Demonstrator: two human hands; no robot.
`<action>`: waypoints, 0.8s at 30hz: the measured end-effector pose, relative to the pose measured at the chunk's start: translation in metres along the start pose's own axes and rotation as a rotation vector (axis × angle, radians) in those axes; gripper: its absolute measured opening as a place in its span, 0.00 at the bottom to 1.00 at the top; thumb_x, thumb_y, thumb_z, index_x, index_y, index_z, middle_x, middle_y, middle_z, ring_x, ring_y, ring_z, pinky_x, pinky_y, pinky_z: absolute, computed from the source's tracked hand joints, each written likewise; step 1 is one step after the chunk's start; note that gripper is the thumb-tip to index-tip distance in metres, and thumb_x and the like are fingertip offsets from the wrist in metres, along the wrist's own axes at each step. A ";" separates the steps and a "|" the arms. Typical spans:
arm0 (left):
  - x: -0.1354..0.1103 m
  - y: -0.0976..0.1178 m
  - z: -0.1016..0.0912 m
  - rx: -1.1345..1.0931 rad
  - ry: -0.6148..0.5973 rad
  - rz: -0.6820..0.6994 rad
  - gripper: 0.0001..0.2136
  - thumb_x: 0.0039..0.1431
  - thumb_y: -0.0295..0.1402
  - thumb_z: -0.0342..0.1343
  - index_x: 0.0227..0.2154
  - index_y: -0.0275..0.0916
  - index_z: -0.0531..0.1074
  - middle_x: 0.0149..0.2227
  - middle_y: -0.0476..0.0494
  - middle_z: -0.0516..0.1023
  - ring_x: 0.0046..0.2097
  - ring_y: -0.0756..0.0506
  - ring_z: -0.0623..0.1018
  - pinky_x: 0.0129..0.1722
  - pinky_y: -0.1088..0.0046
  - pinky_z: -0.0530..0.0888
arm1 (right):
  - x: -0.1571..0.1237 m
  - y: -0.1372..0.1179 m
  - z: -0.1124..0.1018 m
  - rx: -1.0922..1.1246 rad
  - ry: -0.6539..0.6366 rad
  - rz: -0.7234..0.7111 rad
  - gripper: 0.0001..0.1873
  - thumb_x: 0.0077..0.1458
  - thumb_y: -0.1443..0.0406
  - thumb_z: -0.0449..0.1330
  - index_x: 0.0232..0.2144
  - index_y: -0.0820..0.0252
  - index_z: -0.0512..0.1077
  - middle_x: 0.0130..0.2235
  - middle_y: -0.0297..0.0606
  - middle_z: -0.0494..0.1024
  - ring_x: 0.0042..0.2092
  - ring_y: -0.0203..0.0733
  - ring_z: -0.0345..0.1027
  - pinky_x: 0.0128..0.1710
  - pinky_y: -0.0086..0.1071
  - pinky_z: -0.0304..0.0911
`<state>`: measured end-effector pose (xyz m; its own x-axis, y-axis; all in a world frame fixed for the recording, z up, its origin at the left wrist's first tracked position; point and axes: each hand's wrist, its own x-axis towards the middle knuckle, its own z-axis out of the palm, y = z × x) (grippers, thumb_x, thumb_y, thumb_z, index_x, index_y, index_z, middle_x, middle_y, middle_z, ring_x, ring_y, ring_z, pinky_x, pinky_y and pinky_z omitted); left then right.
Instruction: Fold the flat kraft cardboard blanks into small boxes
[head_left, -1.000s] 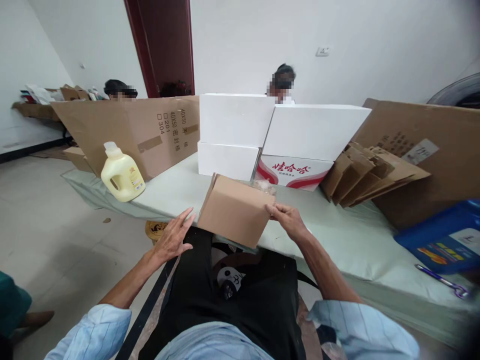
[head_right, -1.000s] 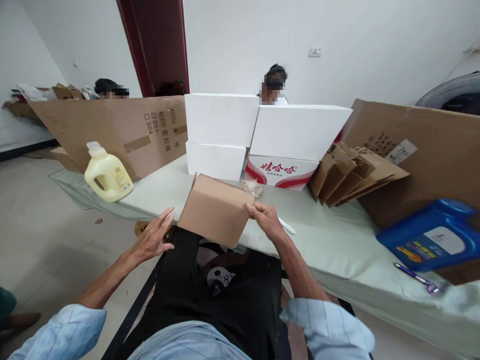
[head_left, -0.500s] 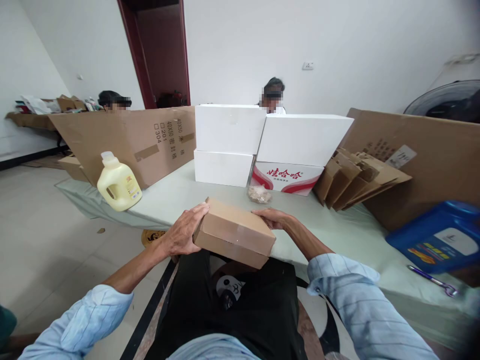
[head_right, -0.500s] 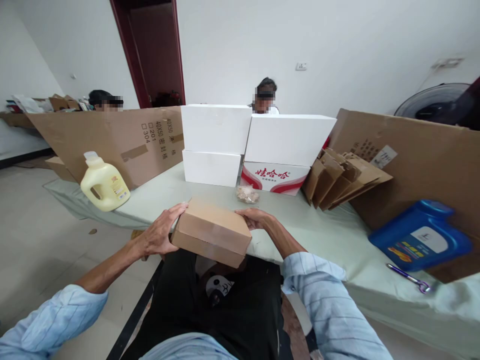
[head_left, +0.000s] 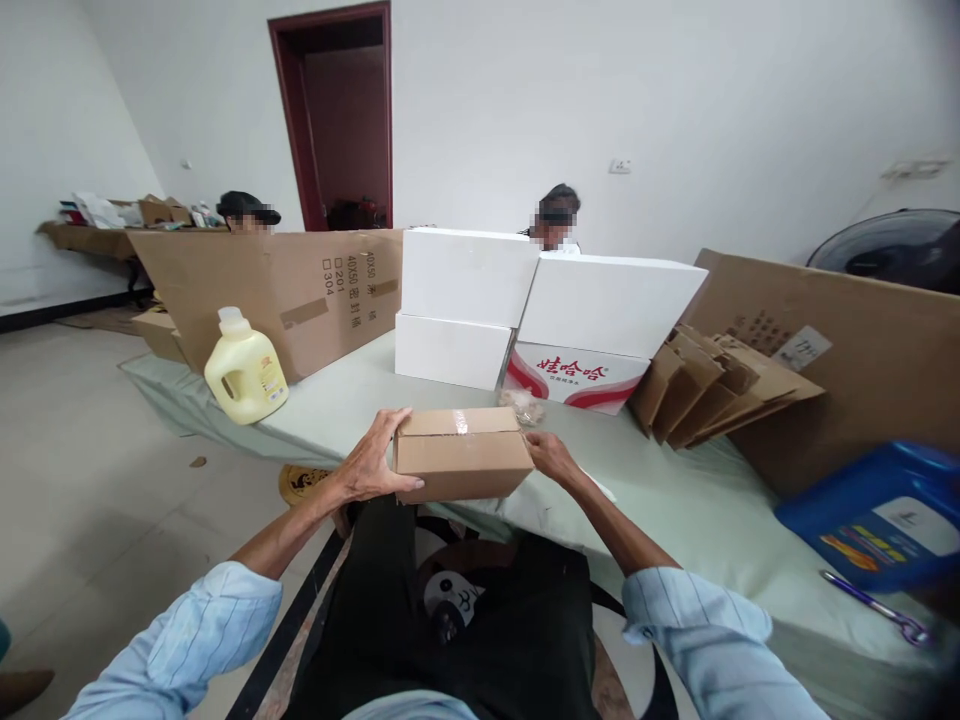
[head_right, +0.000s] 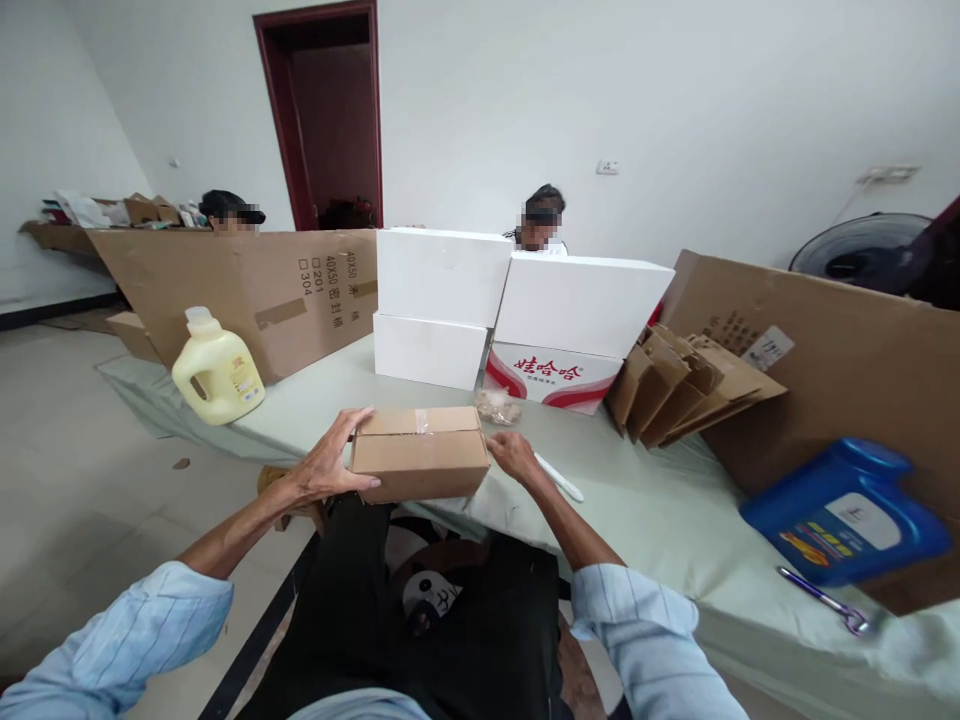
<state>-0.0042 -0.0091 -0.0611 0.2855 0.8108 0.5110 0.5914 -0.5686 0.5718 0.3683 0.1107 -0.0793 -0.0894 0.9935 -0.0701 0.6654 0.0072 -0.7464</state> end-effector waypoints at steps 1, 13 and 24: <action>0.001 -0.001 0.001 -0.001 0.002 0.011 0.49 0.46 0.40 0.76 0.69 0.42 0.58 0.63 0.33 0.65 0.66 0.30 0.69 0.68 0.43 0.69 | -0.003 0.005 -0.004 -0.108 0.060 0.003 0.11 0.61 0.57 0.63 0.34 0.59 0.77 0.44 0.47 0.80 0.54 0.57 0.71 0.49 0.41 0.67; -0.004 -0.006 0.011 -0.033 0.080 0.053 0.43 0.45 0.38 0.77 0.63 0.43 0.62 0.65 0.33 0.61 0.70 0.29 0.63 0.70 0.43 0.66 | -0.030 0.069 -0.030 -0.851 0.150 0.103 0.12 0.68 0.64 0.57 0.46 0.58 0.80 0.52 0.51 0.76 0.58 0.53 0.68 0.49 0.39 0.62; -0.007 -0.003 0.011 -0.066 0.143 0.083 0.35 0.45 0.37 0.77 0.54 0.43 0.66 0.67 0.31 0.61 0.72 0.28 0.62 0.67 0.45 0.69 | -0.033 0.091 -0.034 -0.811 0.250 0.125 0.11 0.69 0.67 0.55 0.45 0.62 0.77 0.52 0.53 0.77 0.56 0.52 0.69 0.50 0.39 0.62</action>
<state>0.0006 -0.0121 -0.0735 0.2183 0.7357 0.6412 0.5183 -0.6441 0.5626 0.4569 0.0827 -0.1220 0.1222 0.9875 0.0991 0.9923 -0.1196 -0.0323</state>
